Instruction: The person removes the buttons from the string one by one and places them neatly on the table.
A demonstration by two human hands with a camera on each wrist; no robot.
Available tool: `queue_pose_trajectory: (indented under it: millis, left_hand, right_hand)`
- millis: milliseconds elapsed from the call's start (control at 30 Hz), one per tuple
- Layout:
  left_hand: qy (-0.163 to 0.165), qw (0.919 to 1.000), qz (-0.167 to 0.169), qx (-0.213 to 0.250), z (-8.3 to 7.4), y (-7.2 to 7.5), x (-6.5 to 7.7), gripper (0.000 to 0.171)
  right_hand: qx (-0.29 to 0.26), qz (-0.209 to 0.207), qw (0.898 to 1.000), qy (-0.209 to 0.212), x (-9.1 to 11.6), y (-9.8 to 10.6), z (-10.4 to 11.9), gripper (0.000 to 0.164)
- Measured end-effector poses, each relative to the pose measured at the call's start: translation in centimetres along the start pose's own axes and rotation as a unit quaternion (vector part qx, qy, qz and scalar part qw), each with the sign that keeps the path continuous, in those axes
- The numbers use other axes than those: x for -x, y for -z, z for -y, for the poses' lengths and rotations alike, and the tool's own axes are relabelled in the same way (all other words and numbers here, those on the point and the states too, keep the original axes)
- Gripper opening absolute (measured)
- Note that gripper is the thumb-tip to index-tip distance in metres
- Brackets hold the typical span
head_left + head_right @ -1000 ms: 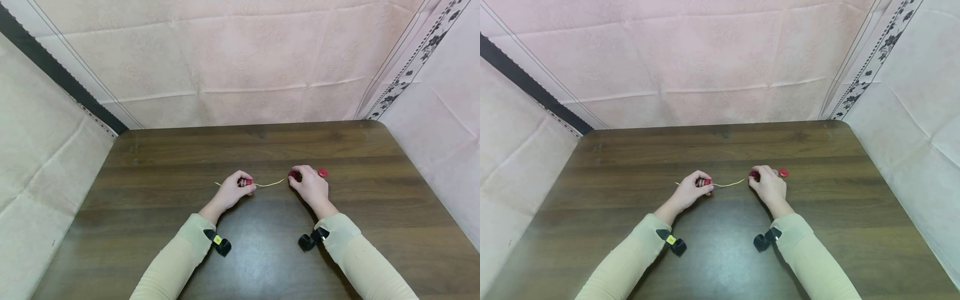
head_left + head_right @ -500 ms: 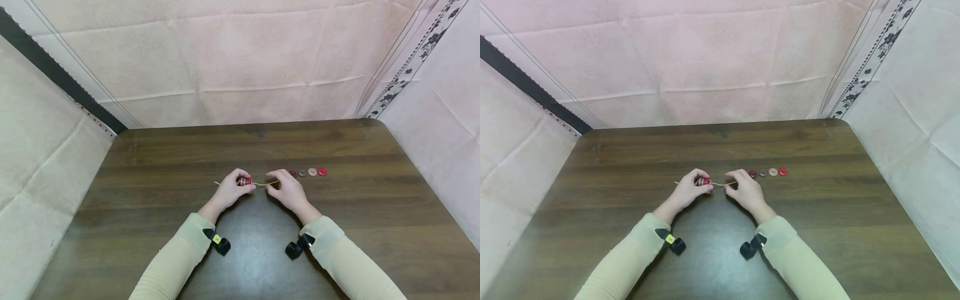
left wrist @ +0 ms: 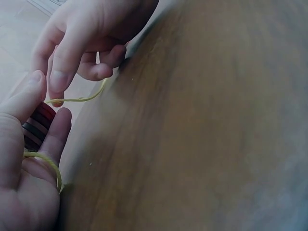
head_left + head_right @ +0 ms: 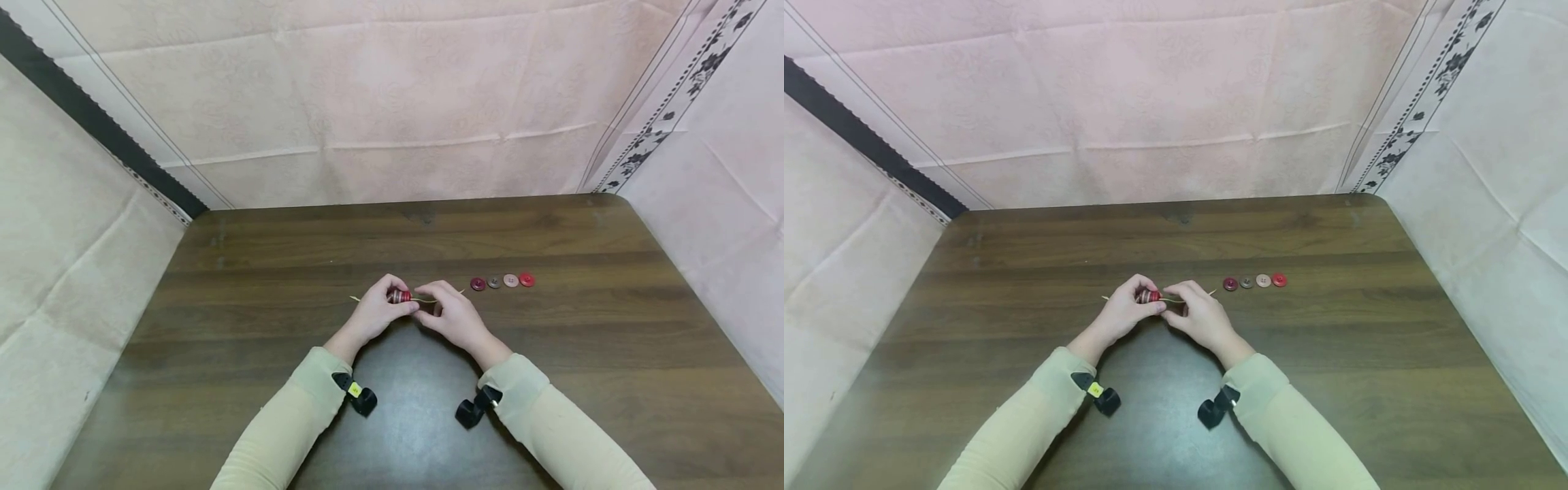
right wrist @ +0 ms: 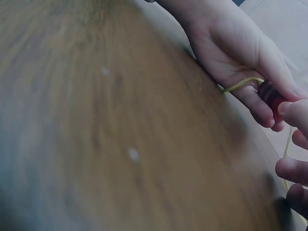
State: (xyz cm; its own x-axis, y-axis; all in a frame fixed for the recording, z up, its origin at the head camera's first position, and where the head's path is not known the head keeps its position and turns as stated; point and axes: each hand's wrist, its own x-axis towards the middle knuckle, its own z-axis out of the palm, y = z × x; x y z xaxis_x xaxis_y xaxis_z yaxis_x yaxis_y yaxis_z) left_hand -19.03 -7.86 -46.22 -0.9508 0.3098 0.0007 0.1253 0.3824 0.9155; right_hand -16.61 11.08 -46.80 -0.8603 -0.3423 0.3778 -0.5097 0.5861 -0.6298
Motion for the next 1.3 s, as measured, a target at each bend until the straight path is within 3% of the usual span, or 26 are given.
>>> queue_pose_trajectory:
  millis: [367,667,933,1300]
  left_hand:
    - [-0.02,0.9998,0.001,0.001,0.13,-0.02,-0.08,0.029]
    - [-0.022,0.9984,0.025,0.045,0.0,0.05,0.15,0.031]
    - [-0.028,0.9984,0.031,0.038,0.02,0.05,0.18,0.033]
    - [-0.034,0.9984,0.029,0.035,-0.3,0.17,0.31,0.03]
  right_hand:
    - [0.024,-0.018,1.0,0.008,-0.44,-0.74,0.37,0.03]
    - [0.014,-0.012,1.0,-0.012,-0.31,-0.61,0.35,0.031]
    - [-0.001,-0.009,1.0,-0.027,-0.25,-0.56,0.22,0.03]
    - [-0.01,-0.017,1.0,-0.016,-0.38,-0.44,0.18,0.03]
